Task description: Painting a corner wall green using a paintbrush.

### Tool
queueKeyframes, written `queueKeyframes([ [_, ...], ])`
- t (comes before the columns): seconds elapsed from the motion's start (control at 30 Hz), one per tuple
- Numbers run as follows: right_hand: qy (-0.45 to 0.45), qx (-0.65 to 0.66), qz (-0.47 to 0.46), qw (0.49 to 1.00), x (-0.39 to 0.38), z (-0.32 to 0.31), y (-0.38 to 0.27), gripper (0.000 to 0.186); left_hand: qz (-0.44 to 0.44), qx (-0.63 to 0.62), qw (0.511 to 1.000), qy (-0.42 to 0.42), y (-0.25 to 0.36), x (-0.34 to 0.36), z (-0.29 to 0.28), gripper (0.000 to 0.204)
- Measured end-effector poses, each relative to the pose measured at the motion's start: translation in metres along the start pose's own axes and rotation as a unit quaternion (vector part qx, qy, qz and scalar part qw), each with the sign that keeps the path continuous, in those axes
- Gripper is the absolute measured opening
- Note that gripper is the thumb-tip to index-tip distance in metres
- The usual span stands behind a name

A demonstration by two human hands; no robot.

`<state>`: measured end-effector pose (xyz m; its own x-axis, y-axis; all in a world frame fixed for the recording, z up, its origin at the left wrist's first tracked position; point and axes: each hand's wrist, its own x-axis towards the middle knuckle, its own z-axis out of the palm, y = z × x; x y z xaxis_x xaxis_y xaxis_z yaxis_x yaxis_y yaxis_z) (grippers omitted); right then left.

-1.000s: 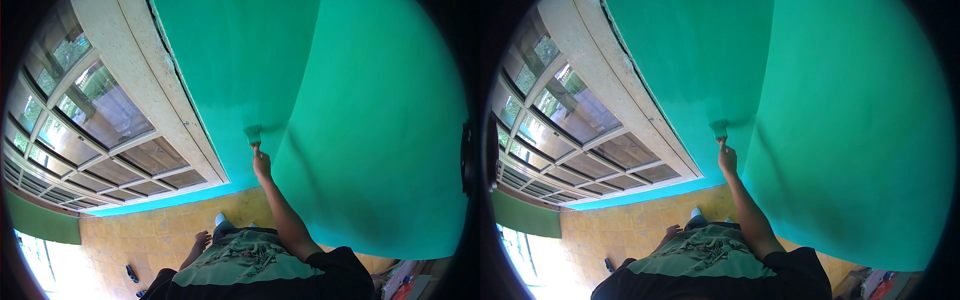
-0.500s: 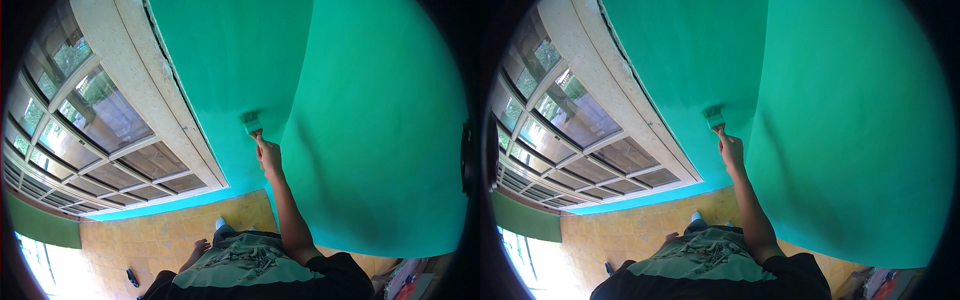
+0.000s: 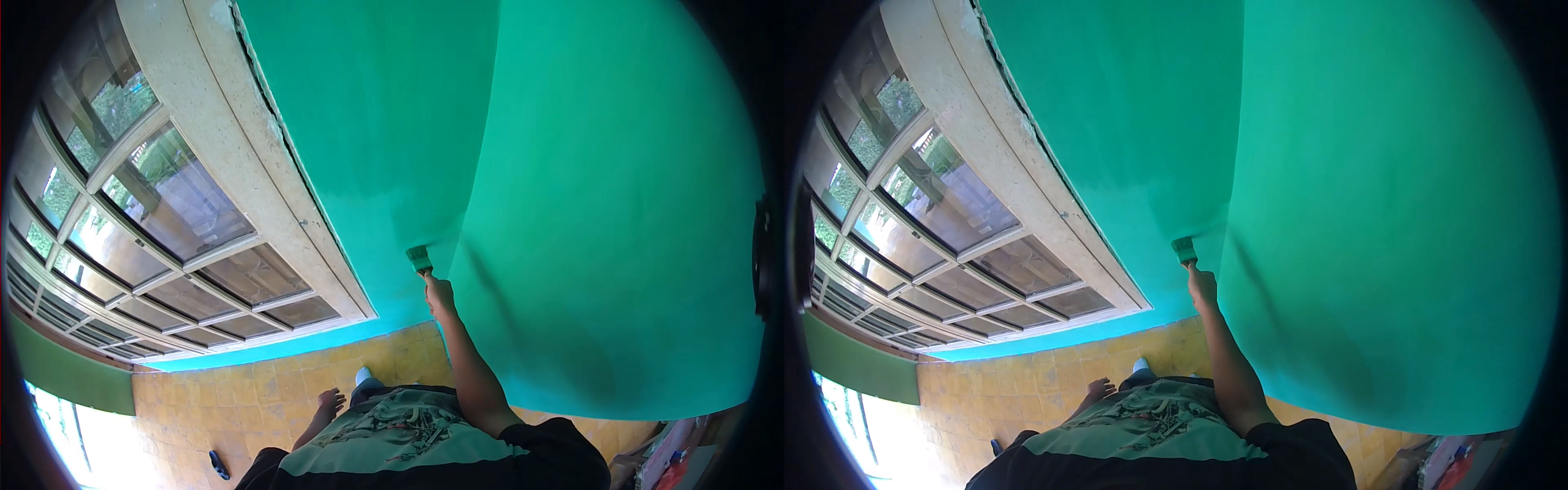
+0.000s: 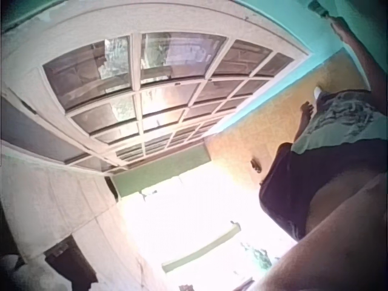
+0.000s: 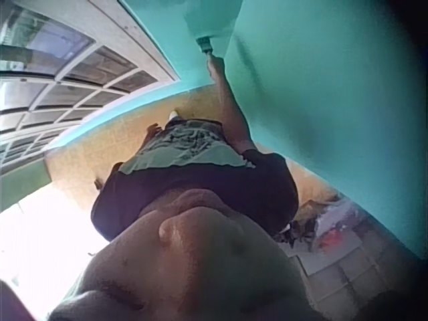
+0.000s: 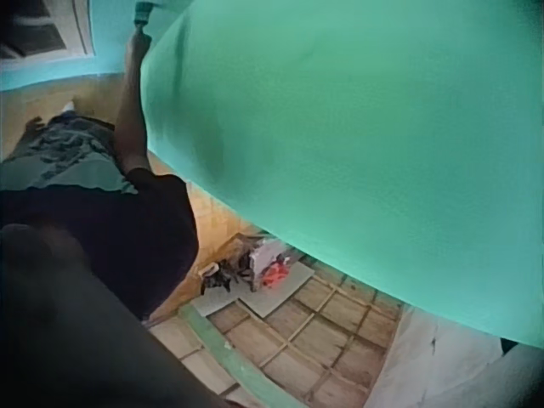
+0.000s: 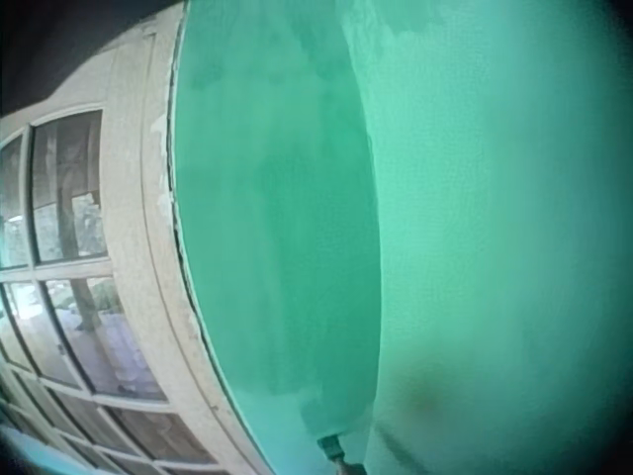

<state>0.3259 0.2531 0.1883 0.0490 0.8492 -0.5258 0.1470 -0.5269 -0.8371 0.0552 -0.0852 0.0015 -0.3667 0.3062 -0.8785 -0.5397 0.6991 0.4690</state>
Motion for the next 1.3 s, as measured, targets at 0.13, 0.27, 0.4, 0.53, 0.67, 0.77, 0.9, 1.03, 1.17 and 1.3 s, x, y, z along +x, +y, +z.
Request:
queueKeyframes([
  [0.13,0.005,0.043,-0.109,0.993,-0.041,-0.001,-0.073,0.053,0.003,-0.006,1.0,0.015,-0.015,-0.004,-0.016,0.024],
  [0.27,-0.063,0.123,-0.215,0.967,-0.073,-0.018,-0.113,0.051,0.002,0.015,1.0,0.019,-0.006,-0.012,-0.019,0.025],
  [0.4,-0.072,0.133,-0.237,0.96,-0.065,-0.008,-0.115,0.052,-0.012,0.016,0.999,0.035,-0.007,-0.017,-0.02,0.026],
  [0.53,0.038,0.011,-0.254,0.966,0.002,0.01,-0.055,0.057,-0.021,0.016,0.999,0.039,-0.011,-0.018,-0.009,0.027],
  [0.67,0.046,-0.055,-0.169,0.983,0.004,0.002,-0.019,0.062,-0.002,0.018,0.999,0.031,-0.027,-0.023,-0.012,0.026],
  [0.77,0.049,-0.076,-0.163,0.982,0.004,-0.004,-0.016,0.063,0.023,0.015,1.0,0.014,-0.015,-0.014,-0.002,0.026],
  [0.9,0.026,-0.058,-0.229,0.971,-0.044,0.004,-0.077,0.063,0.02,0.008,1.0,0.017,-0.031,-0.007,-0.017,0.025],
  [1.03,-0.035,0.074,-0.289,0.954,-0.099,-0.003,-0.155,0.059,0.007,0.017,1.0,0.013,-0.038,-0.006,-0.017,0.025],
  [1.17,-0.08,0.158,-0.395,0.902,-0.112,0.003,-0.169,0.055,-0.003,0.014,1.0,0.013,-0.033,-0.002,-0.016,0.024],
  [1.3,0.042,0.059,-0.358,0.931,-0.05,0.02,-0.108,0.055,-0.006,0.016,1.0,0.004,-0.026,0.003,-0.008,0.024],
])
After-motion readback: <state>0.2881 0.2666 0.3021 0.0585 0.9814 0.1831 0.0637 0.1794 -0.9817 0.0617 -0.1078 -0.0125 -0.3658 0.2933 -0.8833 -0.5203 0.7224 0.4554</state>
